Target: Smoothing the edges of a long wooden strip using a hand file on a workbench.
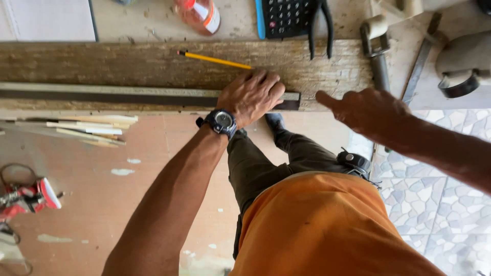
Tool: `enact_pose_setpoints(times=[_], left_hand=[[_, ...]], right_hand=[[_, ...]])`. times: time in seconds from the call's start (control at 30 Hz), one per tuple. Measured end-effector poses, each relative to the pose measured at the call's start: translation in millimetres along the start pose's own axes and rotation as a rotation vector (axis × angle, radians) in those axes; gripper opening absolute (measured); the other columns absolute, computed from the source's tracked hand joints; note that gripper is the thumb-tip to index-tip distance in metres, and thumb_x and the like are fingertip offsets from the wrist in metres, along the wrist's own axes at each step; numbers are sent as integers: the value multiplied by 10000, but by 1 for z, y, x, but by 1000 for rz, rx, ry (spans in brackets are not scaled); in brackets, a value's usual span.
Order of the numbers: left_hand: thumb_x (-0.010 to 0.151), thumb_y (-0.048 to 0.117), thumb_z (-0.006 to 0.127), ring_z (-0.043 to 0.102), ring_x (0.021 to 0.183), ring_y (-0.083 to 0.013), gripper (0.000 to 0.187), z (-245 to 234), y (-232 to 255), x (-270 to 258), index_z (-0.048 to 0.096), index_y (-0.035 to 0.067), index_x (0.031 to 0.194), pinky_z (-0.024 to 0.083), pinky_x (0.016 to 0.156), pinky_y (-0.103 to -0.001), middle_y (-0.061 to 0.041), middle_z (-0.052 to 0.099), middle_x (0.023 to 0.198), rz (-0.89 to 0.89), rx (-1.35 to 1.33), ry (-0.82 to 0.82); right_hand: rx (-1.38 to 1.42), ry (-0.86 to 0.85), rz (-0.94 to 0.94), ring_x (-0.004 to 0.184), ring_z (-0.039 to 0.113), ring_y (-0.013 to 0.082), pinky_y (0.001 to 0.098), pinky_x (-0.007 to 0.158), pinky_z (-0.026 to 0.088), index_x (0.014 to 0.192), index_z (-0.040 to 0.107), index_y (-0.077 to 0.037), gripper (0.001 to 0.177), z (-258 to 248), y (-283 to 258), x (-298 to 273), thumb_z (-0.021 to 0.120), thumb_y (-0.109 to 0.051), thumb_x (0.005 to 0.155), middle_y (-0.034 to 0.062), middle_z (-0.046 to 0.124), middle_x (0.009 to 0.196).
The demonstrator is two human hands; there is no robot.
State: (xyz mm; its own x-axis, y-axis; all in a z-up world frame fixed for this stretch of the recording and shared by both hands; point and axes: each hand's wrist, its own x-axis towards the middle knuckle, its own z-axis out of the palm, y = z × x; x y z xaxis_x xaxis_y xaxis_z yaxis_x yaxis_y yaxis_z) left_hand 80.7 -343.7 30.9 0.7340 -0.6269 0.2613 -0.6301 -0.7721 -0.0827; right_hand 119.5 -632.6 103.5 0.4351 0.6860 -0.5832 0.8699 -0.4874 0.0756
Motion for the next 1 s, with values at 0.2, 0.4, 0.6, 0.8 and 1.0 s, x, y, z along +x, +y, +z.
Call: enact_pose_setpoints(times=[0.2, 0.4, 0.6, 0.8, 1.0], left_hand=[[1006, 366, 679, 616, 970, -212, 195, 1, -5, -1, 607, 197, 1072, 540, 824, -350, -14, 639, 1074, 15, 17, -29], [988, 358, 712, 618, 968, -195, 189, 2, 0, -1, 616, 208, 1051, 534, 806, -337, 10, 650, 1064, 14, 19, 33], [989, 336, 685, 634, 1008, -220, 183, 1, -1, -1, 622, 194, 1085, 544, 824, -364, -12, 659, 1103, 12, -24, -65], [970, 296, 705, 597, 887, -197, 125, -12, 0, 5, 619, 205, 961, 509, 761, -332, 7, 609, 963, -2, -9, 101], [950, 478, 689, 584, 1016, -235, 339, -11, -2, 5, 592, 179, 1078, 527, 840, -380, -39, 616, 1109, 18, -54, -145]], right_hand=[[-58, -60, -30, 381, 537, 66, 250, 349, 545, 1632, 235, -246, 669, -1, 14, 0, 519, -254, 1026, -69, 462, 469], [71, -247, 36, 440, 567, 114, 301, 429, 603, 1560, 241, -283, 579, -15, 13, -6, 494, -258, 1040, -57, 500, 528], [19, -151, -4, 419, 559, 75, 271, 406, 616, 1635, 208, -265, 663, 1, 15, -10, 493, -295, 1037, -77, 463, 498], [71, 2, 22, 377, 577, 45, 231, 341, 570, 1632, 233, -320, 661, 38, 32, -32, 523, -350, 1038, -51, 627, 673], [712, 285, 146, 470, 640, 226, 383, 442, 527, 1386, 495, -189, 338, 8, 7, -27, 450, -308, 1073, 61, 667, 671]])
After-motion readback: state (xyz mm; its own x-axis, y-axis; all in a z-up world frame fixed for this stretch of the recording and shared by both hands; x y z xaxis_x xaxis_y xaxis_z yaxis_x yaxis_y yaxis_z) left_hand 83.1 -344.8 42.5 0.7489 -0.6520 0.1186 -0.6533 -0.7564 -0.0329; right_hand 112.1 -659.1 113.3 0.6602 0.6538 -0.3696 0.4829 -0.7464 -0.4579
